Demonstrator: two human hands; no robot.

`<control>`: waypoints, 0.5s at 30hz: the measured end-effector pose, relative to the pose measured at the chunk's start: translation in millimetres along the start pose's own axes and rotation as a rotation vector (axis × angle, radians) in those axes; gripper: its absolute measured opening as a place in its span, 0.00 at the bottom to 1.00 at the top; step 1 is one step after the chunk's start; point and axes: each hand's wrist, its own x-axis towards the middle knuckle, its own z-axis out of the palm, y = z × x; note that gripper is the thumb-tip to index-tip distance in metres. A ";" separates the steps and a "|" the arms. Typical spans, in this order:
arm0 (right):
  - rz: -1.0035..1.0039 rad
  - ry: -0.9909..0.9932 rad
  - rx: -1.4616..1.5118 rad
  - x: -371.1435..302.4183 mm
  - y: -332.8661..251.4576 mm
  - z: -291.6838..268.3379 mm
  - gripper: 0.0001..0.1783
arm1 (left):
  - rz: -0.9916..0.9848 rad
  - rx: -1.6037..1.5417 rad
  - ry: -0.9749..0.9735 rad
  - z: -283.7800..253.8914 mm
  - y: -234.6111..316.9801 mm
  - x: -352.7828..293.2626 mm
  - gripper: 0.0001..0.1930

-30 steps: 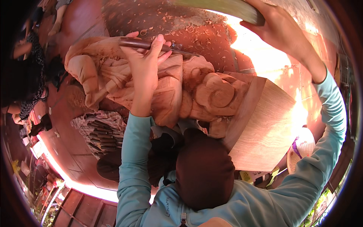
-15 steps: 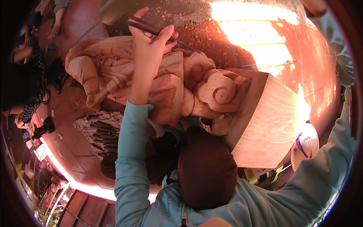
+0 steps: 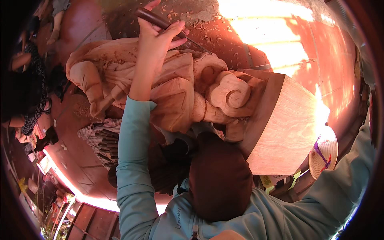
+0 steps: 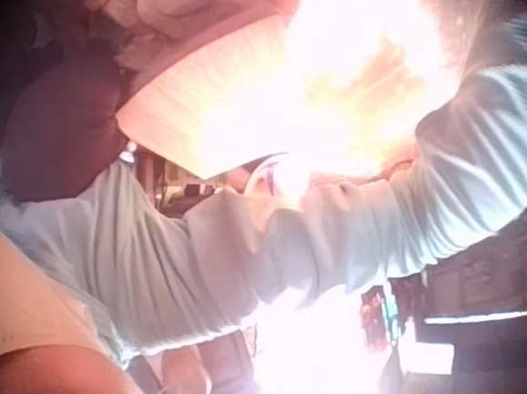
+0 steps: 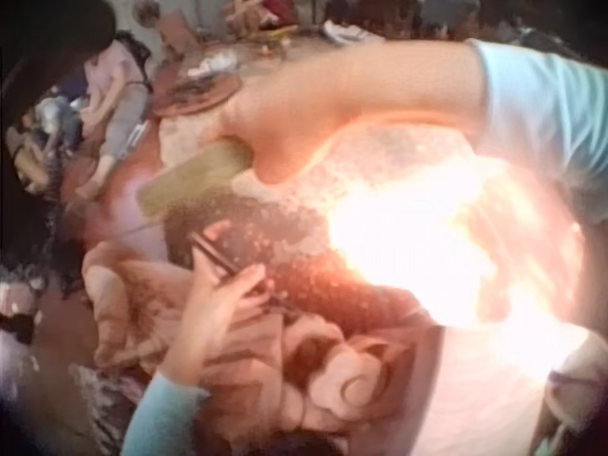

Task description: The person carves a wooden statue using a chisel and a mallet. They repeatedly strike the chisel to shape the wood, occasionally pausing to select a different chisel from a nearby cloth bundle.

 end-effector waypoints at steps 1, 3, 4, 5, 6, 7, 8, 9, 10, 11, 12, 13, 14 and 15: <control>0.005 -0.002 -0.004 -0.7 -3.1 1.3 0.32 | 0.005 0.005 -0.010 0.3 -0.1 1.1 0.37; 0.009 -0.006 -0.008 -0.5 -4.4 1.8 0.32 | 0.013 0.016 -0.028 0.3 0.9 2.9 0.37; 0.015 -0.006 -0.008 -1.8 -4.0 0.9 0.32 | 0.010 0.021 -0.033 0.0 1.1 3.6 0.37; 0.020 -0.004 -0.011 -3.1 -4.1 0.3 0.32 | 0.007 0.026 -0.039 0.0 1.1 4.4 0.37; 0.021 0.002 -0.014 -2.9 -1.0 -1.3 0.32 | 0.004 0.030 -0.045 0.4 1.7 4.6 0.37; 0.030 0.000 -0.023 -4.8 -3.3 -1.3 0.32 | -0.060 -0.003 -0.014 7.2 9.5 1.9 0.35; 0.036 -0.005 -0.025 -5.9 -3.5 -1.4 0.32 | -0.128 -0.039 0.022 14.7 21.4 -3.9 0.34; 0.045 -0.006 -0.029 -6.8 -3.0 -1.6 0.32 | -0.195 -0.074 0.054 20.0 27.4 -6.3 0.32; 0.049 -0.007 -0.029 -8.9 -4.4 -2.1 0.32 | -0.181 -0.067 0.024 19.9 26.8 -5.2 0.33; 0.062 -0.006 -0.032 -11.0 -4.1 -2.7 0.32 | -0.167 -0.060 -0.010 20.0 25.9 -3.0 0.35; 0.074 -0.004 -0.038 -14.0 -3.0 -5.7 0.32 | -0.151 -0.053 -0.047 20.9 25.5 -1.0 0.36; 0.060 0.000 -0.035 -10.5 -2.0 -3.6 0.32 | -0.150 -0.044 -0.026 17.6 24.1 -1.6 0.36; 0.046 0.000 -0.026 -5.8 -1.8 -1.0 0.32 | -0.150 -0.035 -0.004 14.5 22.9 -2.5 0.35; 0.023 -0.003 -0.009 -2.1 -2.8 4.1 0.32 | -0.150 -0.024 0.019 10.9 21.7 -3.4 0.35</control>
